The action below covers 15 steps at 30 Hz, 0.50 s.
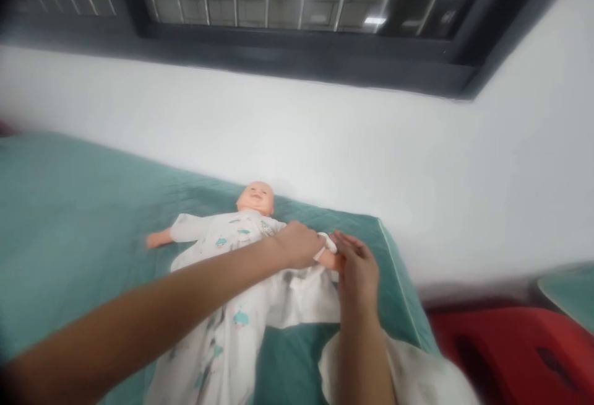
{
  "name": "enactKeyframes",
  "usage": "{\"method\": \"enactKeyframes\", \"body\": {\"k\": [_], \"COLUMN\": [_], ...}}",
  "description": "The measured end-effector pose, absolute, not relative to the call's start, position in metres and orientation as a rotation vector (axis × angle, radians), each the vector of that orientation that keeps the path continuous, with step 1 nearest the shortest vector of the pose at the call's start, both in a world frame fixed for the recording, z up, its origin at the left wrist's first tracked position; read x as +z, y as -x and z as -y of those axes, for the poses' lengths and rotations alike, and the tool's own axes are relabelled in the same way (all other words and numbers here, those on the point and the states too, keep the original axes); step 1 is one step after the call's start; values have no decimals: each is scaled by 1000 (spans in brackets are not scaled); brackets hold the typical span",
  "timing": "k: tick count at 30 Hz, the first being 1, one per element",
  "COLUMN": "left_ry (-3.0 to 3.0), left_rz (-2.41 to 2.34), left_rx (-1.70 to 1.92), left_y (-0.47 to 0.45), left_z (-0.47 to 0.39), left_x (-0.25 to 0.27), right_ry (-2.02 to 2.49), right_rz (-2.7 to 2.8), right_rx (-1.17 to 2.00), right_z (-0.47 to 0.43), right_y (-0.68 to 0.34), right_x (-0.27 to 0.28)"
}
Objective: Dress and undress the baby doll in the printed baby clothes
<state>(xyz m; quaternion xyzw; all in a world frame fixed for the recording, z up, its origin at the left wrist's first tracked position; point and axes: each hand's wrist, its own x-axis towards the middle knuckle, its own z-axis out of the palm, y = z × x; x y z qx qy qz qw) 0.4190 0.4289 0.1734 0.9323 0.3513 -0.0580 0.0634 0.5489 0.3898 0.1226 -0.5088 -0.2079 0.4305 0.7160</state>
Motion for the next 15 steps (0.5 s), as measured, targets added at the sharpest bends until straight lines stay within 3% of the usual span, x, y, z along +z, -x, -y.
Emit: {"method": "enactKeyframes", "body": {"k": [9, 12, 15], "left_ry": [-2723, -2583, -2079], "left_rz": [-1216, -1345, -1689], "left_rx": [-71, 392, 1024], "left_y": [-380, -328, -273], "left_z": [-425, -406, -375], "left_x": [187, 185, 162], "right_ry": [1371, 1525, 1547], "right_rz": [692, 928, 1086], "right_rx": [631, 437, 376], "right_z": [-399, -398, -393], "right_y": [-563, -557, -541], "right_x": [103, 104, 110]}}
